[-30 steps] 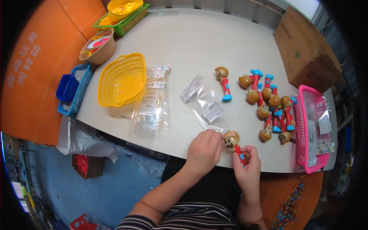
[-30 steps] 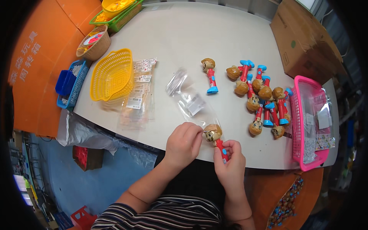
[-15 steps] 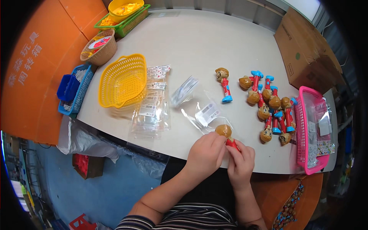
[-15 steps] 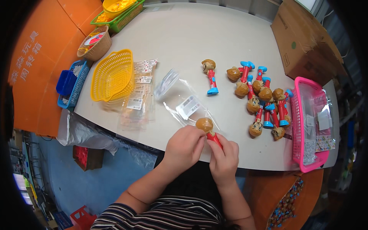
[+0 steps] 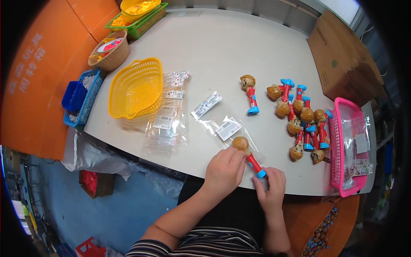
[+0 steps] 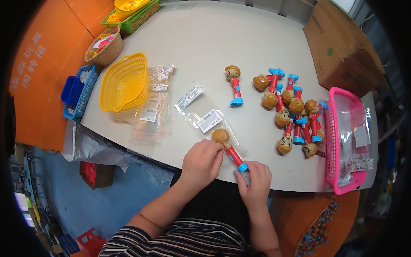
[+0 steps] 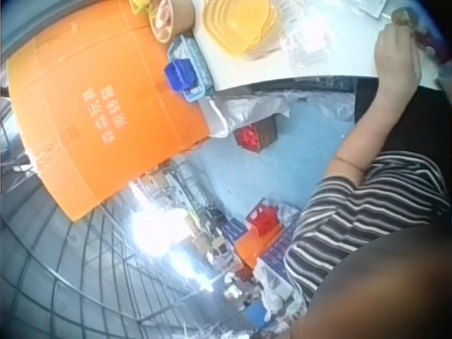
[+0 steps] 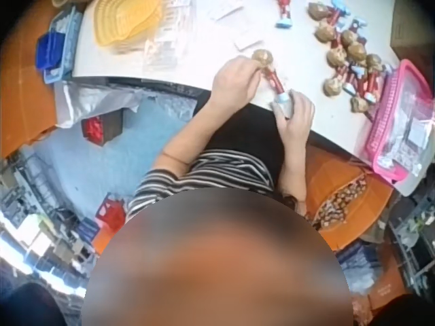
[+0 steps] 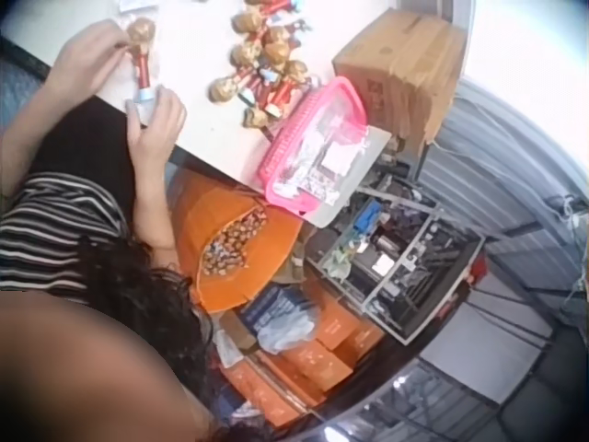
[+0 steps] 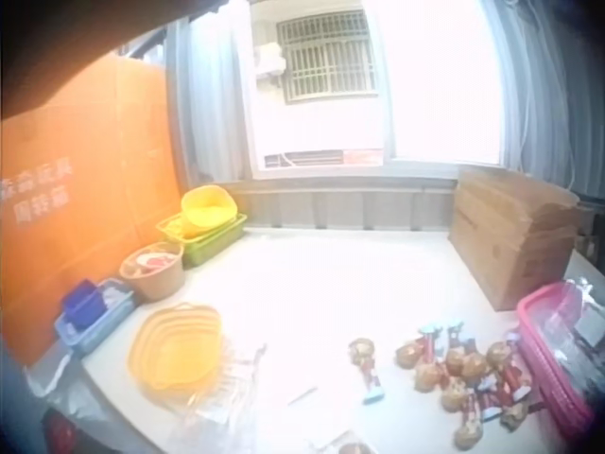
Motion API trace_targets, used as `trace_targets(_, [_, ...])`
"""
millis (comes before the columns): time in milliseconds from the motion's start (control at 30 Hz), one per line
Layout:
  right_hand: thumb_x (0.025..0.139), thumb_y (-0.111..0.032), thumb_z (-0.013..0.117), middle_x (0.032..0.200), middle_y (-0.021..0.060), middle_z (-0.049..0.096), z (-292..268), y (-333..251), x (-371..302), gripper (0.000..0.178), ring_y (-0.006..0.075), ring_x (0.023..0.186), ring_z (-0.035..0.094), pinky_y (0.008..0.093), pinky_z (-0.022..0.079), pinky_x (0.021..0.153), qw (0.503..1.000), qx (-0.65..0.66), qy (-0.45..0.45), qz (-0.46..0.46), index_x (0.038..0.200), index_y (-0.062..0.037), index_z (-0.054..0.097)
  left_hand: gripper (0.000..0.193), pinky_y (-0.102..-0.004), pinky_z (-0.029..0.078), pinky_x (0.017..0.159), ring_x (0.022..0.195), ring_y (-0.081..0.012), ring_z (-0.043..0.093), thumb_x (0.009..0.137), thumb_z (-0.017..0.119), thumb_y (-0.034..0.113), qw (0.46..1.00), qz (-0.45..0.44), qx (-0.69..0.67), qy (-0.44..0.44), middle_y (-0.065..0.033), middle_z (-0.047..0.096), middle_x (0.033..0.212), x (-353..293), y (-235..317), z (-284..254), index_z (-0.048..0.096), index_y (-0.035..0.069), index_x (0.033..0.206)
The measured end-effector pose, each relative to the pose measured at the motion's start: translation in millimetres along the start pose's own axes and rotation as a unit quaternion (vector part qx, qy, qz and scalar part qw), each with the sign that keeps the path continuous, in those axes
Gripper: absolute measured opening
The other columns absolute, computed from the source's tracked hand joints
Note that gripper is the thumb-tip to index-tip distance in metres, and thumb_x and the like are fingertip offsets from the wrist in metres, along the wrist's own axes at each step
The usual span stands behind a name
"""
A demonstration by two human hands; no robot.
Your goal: Assembling toy doll heads into capsules and packaging them into plastic bags.
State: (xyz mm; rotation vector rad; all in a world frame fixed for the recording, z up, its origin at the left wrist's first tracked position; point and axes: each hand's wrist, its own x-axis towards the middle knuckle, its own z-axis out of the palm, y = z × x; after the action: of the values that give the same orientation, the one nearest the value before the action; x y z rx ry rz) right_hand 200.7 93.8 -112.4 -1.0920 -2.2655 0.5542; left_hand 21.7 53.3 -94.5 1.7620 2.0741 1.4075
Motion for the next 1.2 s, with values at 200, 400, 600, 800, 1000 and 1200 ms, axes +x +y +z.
trace_targets(200, [0.069,-0.004,0.079,0.091,0.0146,0.064,6.9,-18.6,12.5,0.034,0.0291,0.075,0.061,0.035,0.05,0.066,0.993,0.088,0.068,-0.032,0.1,0.0002,0.065,0.019,-0.0382,0.049,0.067,0.076,-0.0298,0.06,0.074,0.069,0.0,0.999,0.035,0.001,-0.014,-0.0112,0.061,0.084,0.6,3.8,-5.6,0.062,0.003,0.092])
trace_targets(400, [0.067,-0.002,0.081,0.086,0.0127,0.065,18.1,-10.1,13.5,0.025,0.0272,0.074,0.06,0.0338,0.05,0.064,0.984,0.147,0.092,-0.031,0.088,-0.0005,0.066,0.019,-0.0384,0.049,0.067,0.075,-0.03,0.06,0.074,0.069,0.0,0.998,0.048,-0.022,-0.035,-0.0119,0.062,0.083,-3.7,11.0,-12.1,0.062,0.003,0.092])
trace_targets(600, [0.067,-0.003,0.082,0.096,0.0117,0.064,25.2,-6.4,14.5,0.041,0.0258,0.083,0.061,0.0335,0.049,0.071,0.988,0.127,0.09,0.002,0.101,-0.0035,0.06,0.017,-0.0377,0.049,0.067,0.075,-0.0298,0.061,0.075,0.069,0.0,0.999,0.007,-0.034,-0.039,-0.0113,0.061,0.082,-13.2,5.4,-13.0,0.062,0.003,0.09])
trace_targets(800, [0.072,-0.008,0.078,0.112,0.0113,0.063,29.9,-4.3,32.5,0.058,0.0231,0.094,0.062,0.0316,0.049,0.075,0.988,0.155,0.001,0.022,0.123,-0.0056,0.051,0.016,-0.0378,0.048,0.07,0.077,-0.0291,0.06,0.076,0.068,0.001,0.999,0.024,-0.009,-0.044,-0.0108,0.061,0.084,-15.0,2.7,-10.2,0.062,0.003,0.09])
trace_targets(1000, [0.073,-0.006,0.075,0.1,0.0092,0.066,37.4,-10.5,43.6,0.051,0.0214,0.085,0.064,0.0317,0.05,0.072,0.983,0.177,-0.027,0.034,0.121,-0.0047,0.055,0.016,-0.0382,0.047,0.069,0.078,-0.0289,0.059,0.077,0.067,0.003,0.998,0.018,0.011,-0.063,-0.0107,0.06,0.084,-20.4,-1.2,-9.2,0.061,0.003,0.091])
trace_targets(1200, [0.074,-0.005,0.074,0.086,0.0094,0.063,45.2,-18.6,51.9,0.039,0.0222,0.072,0.062,0.032,0.05,0.064,0.99,0.143,0.015,-0.002,0.11,-0.0031,0.059,0.017,-0.0391,0.046,0.068,0.076,-0.029,0.058,0.077,0.066,0.003,0.996,0.038,0.021,-0.077,-0.0104,0.059,0.083,-20.8,-4.8,-10.1,0.061,0.003,0.093])
